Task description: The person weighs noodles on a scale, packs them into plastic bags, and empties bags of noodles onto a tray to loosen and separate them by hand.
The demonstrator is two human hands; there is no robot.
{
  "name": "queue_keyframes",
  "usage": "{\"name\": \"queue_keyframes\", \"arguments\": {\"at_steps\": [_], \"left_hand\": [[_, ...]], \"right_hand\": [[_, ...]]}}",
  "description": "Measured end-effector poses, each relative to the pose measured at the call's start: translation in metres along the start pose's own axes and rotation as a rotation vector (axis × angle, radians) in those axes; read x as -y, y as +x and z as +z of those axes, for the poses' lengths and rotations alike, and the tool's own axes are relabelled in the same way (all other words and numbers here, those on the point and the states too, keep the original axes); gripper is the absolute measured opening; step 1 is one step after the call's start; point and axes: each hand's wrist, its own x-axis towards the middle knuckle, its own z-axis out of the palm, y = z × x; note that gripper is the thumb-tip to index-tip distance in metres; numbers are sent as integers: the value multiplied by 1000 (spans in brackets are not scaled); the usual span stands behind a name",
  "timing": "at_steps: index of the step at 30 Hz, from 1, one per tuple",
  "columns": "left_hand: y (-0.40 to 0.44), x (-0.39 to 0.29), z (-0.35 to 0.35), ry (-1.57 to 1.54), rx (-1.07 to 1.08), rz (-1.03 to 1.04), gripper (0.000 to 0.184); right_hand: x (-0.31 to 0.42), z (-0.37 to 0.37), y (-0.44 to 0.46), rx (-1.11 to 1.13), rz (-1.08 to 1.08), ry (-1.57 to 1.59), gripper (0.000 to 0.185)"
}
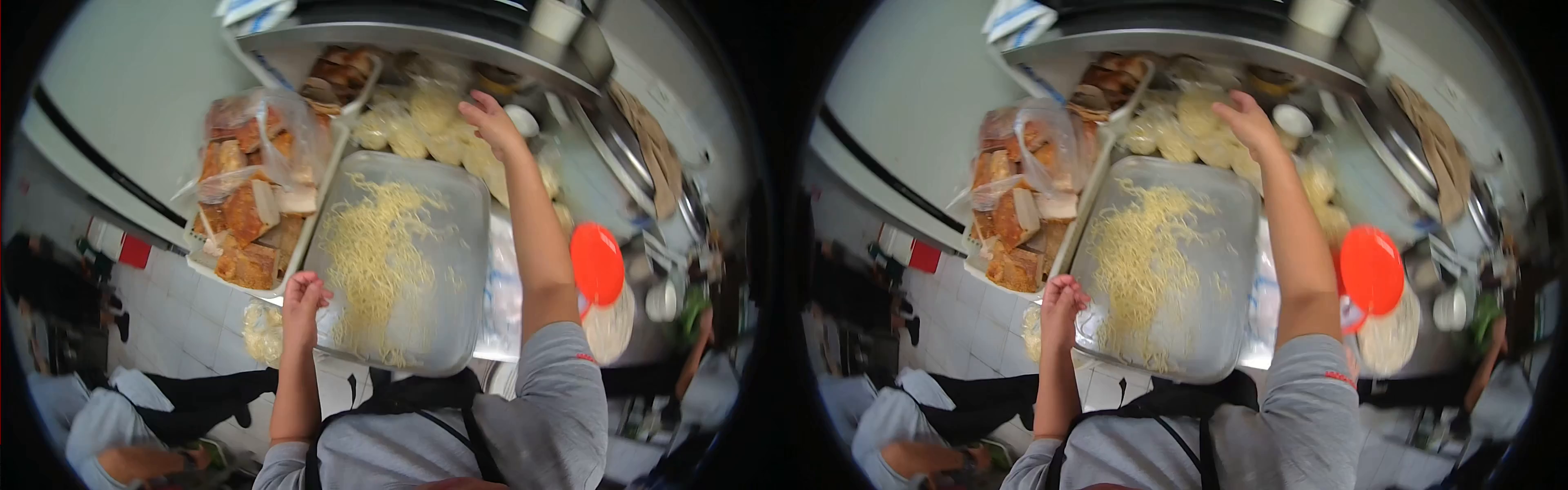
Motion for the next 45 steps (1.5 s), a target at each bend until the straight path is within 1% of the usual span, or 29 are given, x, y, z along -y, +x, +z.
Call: {"name": "queue_keyframes", "arguments": {"at_steps": [1, 2, 4, 6, 7, 8, 10, 11, 12, 13, 14, 16, 17, 19, 20, 22, 25, 26, 28, 31, 34, 37, 40, 43, 44, 45], "left_hand": [[1, -1, 1, 9, 38, -9, 16], [3, -3, 2, 16, 79, -17, 17], [7, -3, 7, 19, 170, -31, 18], [10, 0, 17, 27, 261, -57, 18], [11, 1, 24, 35, 305, -73, 17], [9, 1, 33, 49, 349, -93, 17], [3, 1, 56, 74, 424, -122, 17], [0, 3, 66, 105, 480, -124, 17], [-3, 6, 77, 136, 534, -125, 16], [-6, 9, 87, 164, 586, -124, 16], [-11, 12, 97, 197, 631, -104, 16], [-22, 19, 115, 266, 711, -59, 16], [-27, 24, 125, 266, 752, -49, 17], [-38, 36, 144, 258, 830, -28, 17], [-42, 47, 155, 269, 834, -6, 18], [-49, 68, 175, 295, 831, 40, 19], [-65, 80, 199, 384, 829, 137, 19], [-66, 82, 207, 385, 828, 142, 20], [-74, 89, 215, 393, 824, 137, 21], [-82, 93, 229, 440, 780, 222, 21], [-85, 100, 233, 414, 737, 212, 22], [-85, 99, 224, 387, 694, 207, 21], [-77, 90, 205, 432, 544, 202, 21], [-65, 71, 174, 391, 401, 170, 20], [-58, 67, 161, 391, 348, 183, 18], [-55, 57, 152, 345, 275, 162, 18]], "right_hand": [[16, -14, -42, 136, 22, 38, 61], [24, -30, -81, 246, -72, 20, 53], [28, -68, -164, 405, -183, -32, 42], [34, -104, -244, 422, -61, -170, 36], [22, -116, -279, 326, -65, -43, 34], [5, -127, -310, 195, 46, 54, 32], [-43, -141, -356, -102, 337, -34, 30], [-63, -142, -372, -179, 471, -323, 30], [-86, -141, -384, -211, 680, -539, 34], [-115, -141, -397, -198, 521, -765, 39], [-181, -145, -408, -274, 253, -1045, 43], [-186, -122, -416, -400, 11, -1323, 38], [-185, -106, -416, -475, 78, -1400, 32], [-209, -114, -410, -605, -34, -1166, 29], [-214, -120, -411, -592, 25, -1161, 28], [-191, -122, -404, -558, 138, -1145, 25], [-128, -151, -391, -169, 473, -753, 26], [-106, -159, -385, -240, 276, -635, 35], [-78, -183, -366, -312, -213, -743, 45], [-68, -205, -335, -223, -283, -993, 51], [-76, -212, -314, -55, -197, -1206, 50], [-74, -216, -301, 171, -78, -1129, 37], [-61, -211, -301, 164, -83, -1070, 20], [-56, -207, -304, 58, -288, -814, 10], [-49, -204, -305, -14, -316, -785, 11], [-41, -193, -300, -188, -408, -613, 11]]}}
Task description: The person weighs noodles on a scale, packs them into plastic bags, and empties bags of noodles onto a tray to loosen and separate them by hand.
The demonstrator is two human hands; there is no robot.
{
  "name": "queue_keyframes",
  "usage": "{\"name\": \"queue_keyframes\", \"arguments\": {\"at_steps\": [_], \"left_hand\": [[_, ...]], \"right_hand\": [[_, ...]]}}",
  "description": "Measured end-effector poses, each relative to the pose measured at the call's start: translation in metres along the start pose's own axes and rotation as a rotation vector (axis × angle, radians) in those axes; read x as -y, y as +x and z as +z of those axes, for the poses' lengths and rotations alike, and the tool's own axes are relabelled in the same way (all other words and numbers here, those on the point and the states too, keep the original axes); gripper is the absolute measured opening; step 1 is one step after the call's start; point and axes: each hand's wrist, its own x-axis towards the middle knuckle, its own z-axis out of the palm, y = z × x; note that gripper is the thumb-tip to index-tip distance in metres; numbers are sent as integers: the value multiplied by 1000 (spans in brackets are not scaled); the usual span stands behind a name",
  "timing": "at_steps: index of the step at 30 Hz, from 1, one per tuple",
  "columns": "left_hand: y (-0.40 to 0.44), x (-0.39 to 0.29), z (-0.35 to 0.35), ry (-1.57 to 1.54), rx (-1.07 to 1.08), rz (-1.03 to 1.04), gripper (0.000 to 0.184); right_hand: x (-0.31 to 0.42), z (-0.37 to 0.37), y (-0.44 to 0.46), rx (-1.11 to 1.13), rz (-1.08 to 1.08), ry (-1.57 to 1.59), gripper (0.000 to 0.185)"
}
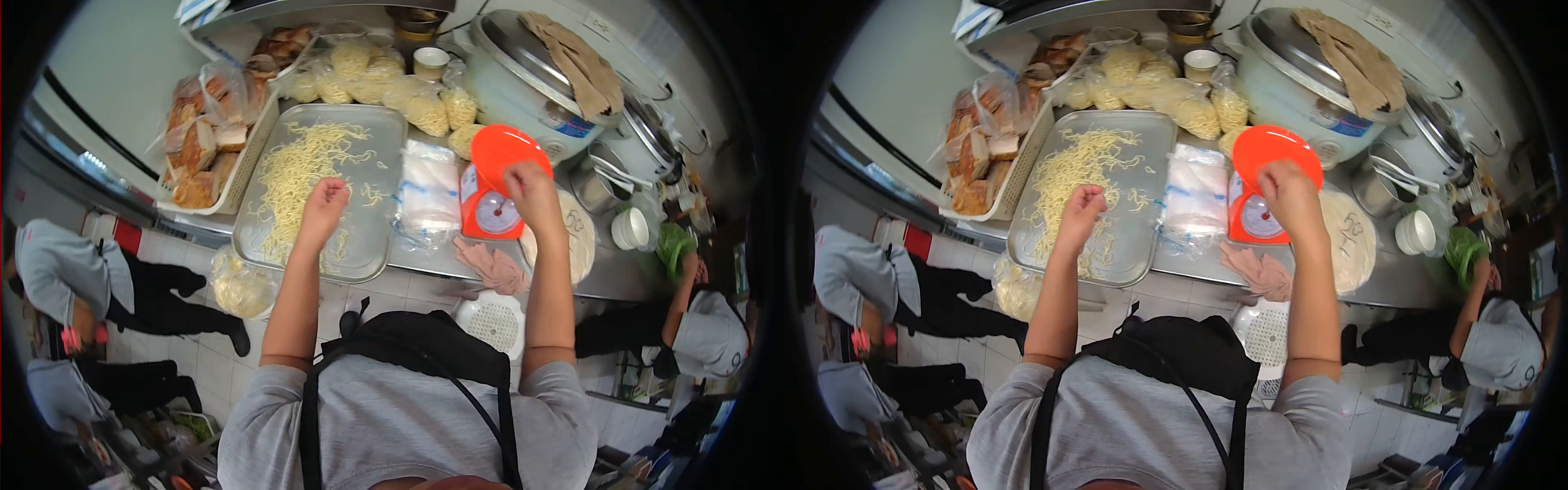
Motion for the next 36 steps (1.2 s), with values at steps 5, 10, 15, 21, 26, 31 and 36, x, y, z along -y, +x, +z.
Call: {"name": "queue_keyframes", "arguments": {"at_steps": [5, 10, 15, 21, 26, 31, 36], "left_hand": [[3, -41, -33, -139, -233, -13, 19], [10, -21, -44, -71, -144, 91, 21], [16, 14, -16, 98, 92, 128, 19], [3, 21, 49, 376, 334, 339, 34], [1, 20, 84, 591, 535, 316, 57], [-6, 24, 88, 693, 313, 263, 55], [-4, 30, 101, 900, 315, 238, 28]], "right_hand": [[76, 83, 21, -141, -121, 342, 15], [41, 103, -20, 655, 168, -130, 25], [0, 167, -53, 457, 565, -179, 58], [-54, 227, -23, 654, -142, -621, 25], [-45, 221, -35, 198, 225, 9, 18], [-3, 182, -51, 174, 161, -185, 23], [27, 147, -51, 270, 70, -263, 21]]}}
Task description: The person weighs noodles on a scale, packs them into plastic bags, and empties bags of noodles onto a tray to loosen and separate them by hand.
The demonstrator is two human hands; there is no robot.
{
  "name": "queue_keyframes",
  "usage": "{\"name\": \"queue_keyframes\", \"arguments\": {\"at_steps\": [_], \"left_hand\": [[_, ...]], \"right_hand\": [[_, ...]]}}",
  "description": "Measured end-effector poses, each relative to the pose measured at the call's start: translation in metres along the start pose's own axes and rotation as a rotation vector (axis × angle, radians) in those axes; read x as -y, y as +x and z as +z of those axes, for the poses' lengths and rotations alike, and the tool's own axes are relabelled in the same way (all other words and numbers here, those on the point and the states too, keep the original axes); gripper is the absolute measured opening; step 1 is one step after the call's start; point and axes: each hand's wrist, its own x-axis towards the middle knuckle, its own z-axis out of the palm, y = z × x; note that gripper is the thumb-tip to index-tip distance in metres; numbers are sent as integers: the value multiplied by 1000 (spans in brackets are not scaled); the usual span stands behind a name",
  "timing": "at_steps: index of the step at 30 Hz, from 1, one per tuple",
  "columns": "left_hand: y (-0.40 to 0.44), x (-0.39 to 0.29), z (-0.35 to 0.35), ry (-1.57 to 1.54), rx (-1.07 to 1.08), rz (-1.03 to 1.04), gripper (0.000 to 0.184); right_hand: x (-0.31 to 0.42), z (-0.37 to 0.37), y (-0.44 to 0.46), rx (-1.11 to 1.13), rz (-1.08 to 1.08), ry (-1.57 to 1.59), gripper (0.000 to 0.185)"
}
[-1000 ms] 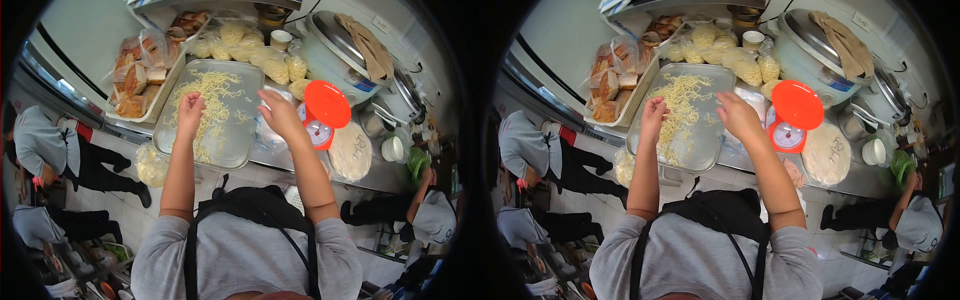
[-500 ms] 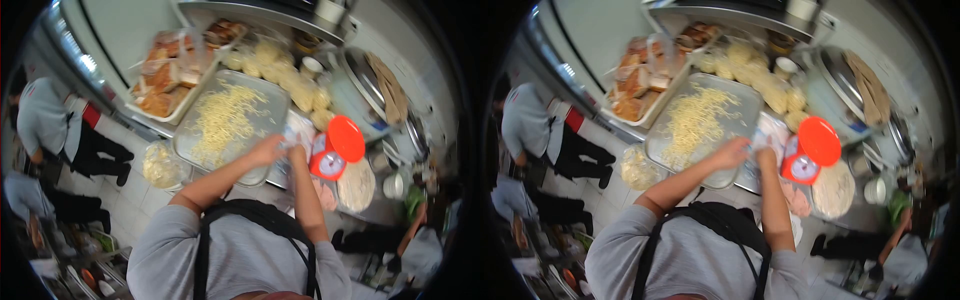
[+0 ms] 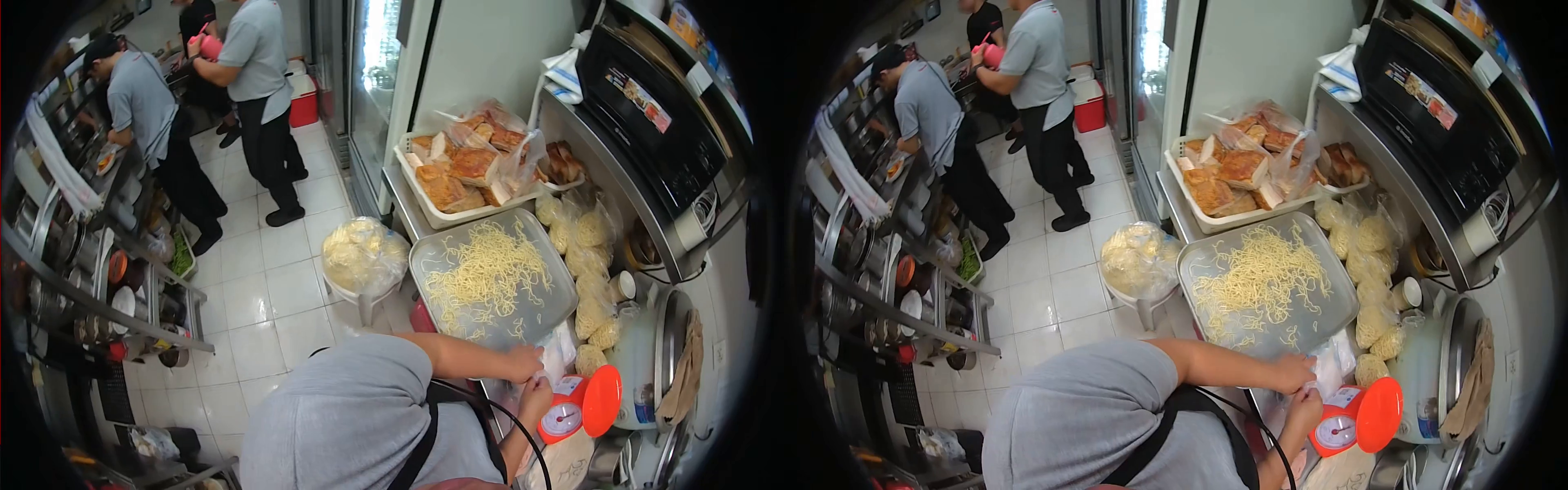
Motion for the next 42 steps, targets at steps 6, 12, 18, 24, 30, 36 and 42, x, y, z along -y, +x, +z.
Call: {"name": "queue_keyframes", "arguments": {"at_steps": [6, 12, 18, 24, 30, 36, 42], "left_hand": [[16, 9, 22, -58, -160, -160, 14], [8, 5, -16, -149, 36, -87, 50], [-10, -54, -60, -675, 136, 508, 67], [-8, -57, -22, -357, 254, 348, 36], [-7, -5, -84, -899, -219, -24, 34], [-15, 18, -124, -1062, -443, -116, 35], [-28, 49, -141, -1026, -516, -180, 31]], "right_hand": [[12, -47, -25, -81, -122, 240, 16], [-48, -90, -46, -427, 1, 695, 12], [-57, -79, -53, -321, 163, 752, 12], [-60, -51, -62, -224, 9, 763, 21], [-81, -37, -103, 126, 24, 233, 40], [-59, -46, -100, 276, -9, 144, 46], [-12, -64, -67, 315, -22, 371, 52]]}}
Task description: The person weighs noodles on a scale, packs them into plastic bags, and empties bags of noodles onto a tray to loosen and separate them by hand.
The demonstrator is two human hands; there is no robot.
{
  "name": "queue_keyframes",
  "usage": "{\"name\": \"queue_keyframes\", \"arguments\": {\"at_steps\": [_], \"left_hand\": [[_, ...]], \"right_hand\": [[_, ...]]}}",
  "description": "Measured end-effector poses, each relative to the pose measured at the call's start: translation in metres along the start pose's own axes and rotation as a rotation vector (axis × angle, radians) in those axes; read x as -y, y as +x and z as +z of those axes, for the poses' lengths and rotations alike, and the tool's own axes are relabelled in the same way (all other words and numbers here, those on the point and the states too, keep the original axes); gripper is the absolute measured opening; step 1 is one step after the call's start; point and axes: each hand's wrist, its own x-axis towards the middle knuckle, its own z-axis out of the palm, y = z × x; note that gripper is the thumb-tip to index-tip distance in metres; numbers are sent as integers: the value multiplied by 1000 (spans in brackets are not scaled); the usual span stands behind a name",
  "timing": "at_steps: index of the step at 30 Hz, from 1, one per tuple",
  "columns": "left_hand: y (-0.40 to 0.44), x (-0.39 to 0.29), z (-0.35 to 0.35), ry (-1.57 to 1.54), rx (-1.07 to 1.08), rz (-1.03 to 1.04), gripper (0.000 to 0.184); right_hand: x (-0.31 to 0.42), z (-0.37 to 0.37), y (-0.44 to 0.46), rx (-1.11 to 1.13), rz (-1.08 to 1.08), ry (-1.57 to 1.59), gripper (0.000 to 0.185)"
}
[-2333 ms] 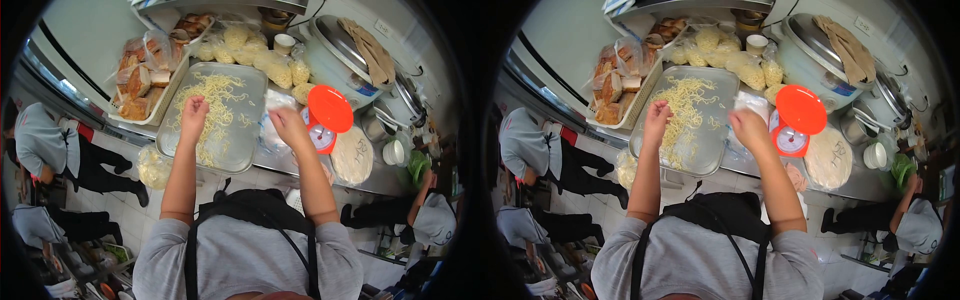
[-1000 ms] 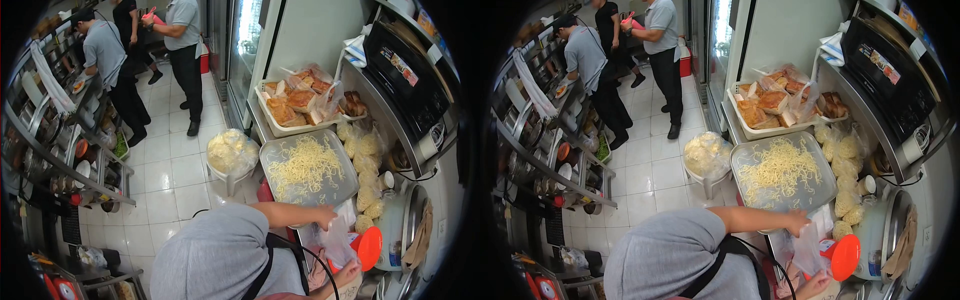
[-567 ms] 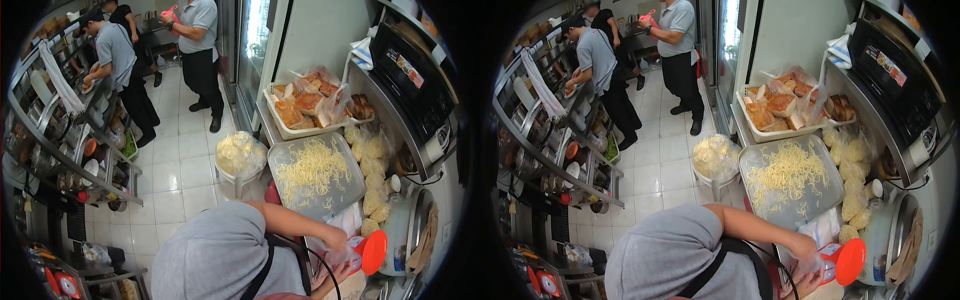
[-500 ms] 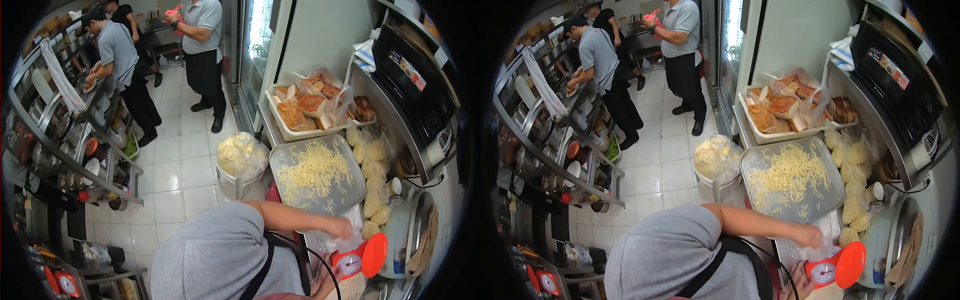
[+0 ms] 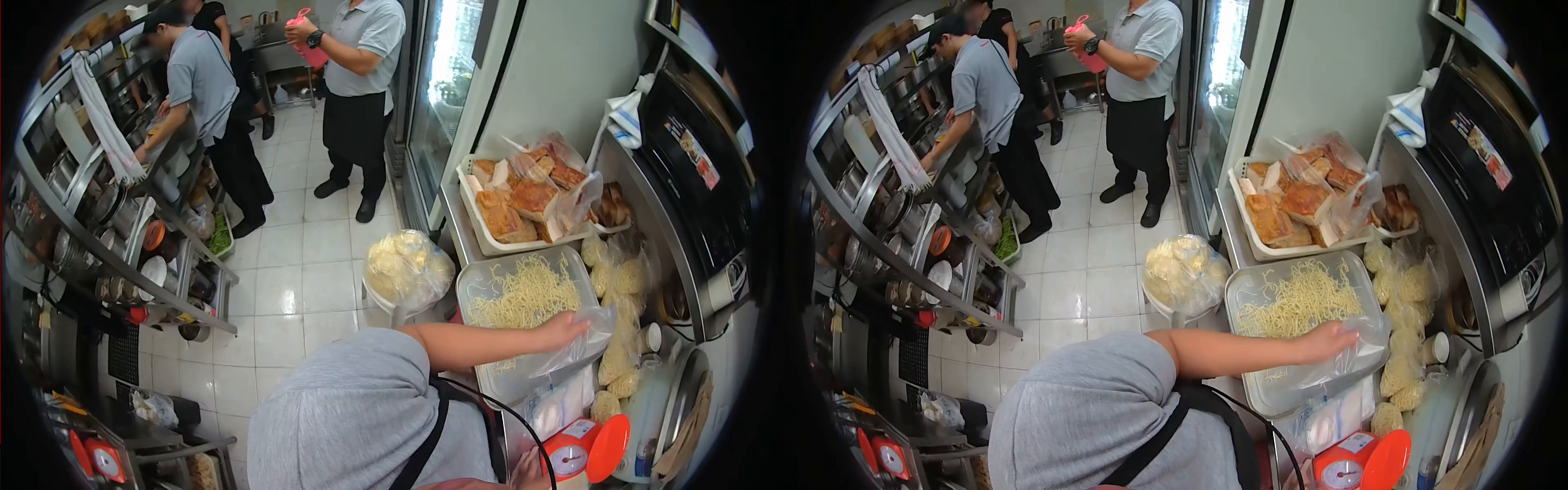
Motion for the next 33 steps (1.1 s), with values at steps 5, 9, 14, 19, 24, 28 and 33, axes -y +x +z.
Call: {"name": "queue_keyframes", "arguments": {"at_steps": [5, 9, 14, 19, 24, 28, 33], "left_hand": [[-8, 8, 3, -154, -188, 222, 27], [0, 11, -23, -267, -338, 261, 27], [9, 11, -109, -180, -62, -135, 22], [8, 12, -140, -282, -47, -116, 18], [7, 4, -157, -326, -131, -33, 15], [5, 14, -172, -413, -161, -18, 11], [-13, 4, -177, -467, -266, -173, 13]], "right_hand": [[79, 50, 62, -129, -225, 322, 57], [124, 122, 120, -210, -265, 527, 57], [109, 119, 180, -93, 52, 897, 32], [116, 123, 188, -113, 86, 1468, 30], [159, 152, 167, 336, 21, 2015, 38], [120, 196, 165, 268, 183, 1802, 18], [137, 170, 160, 108, 286, 1580, 7]]}}
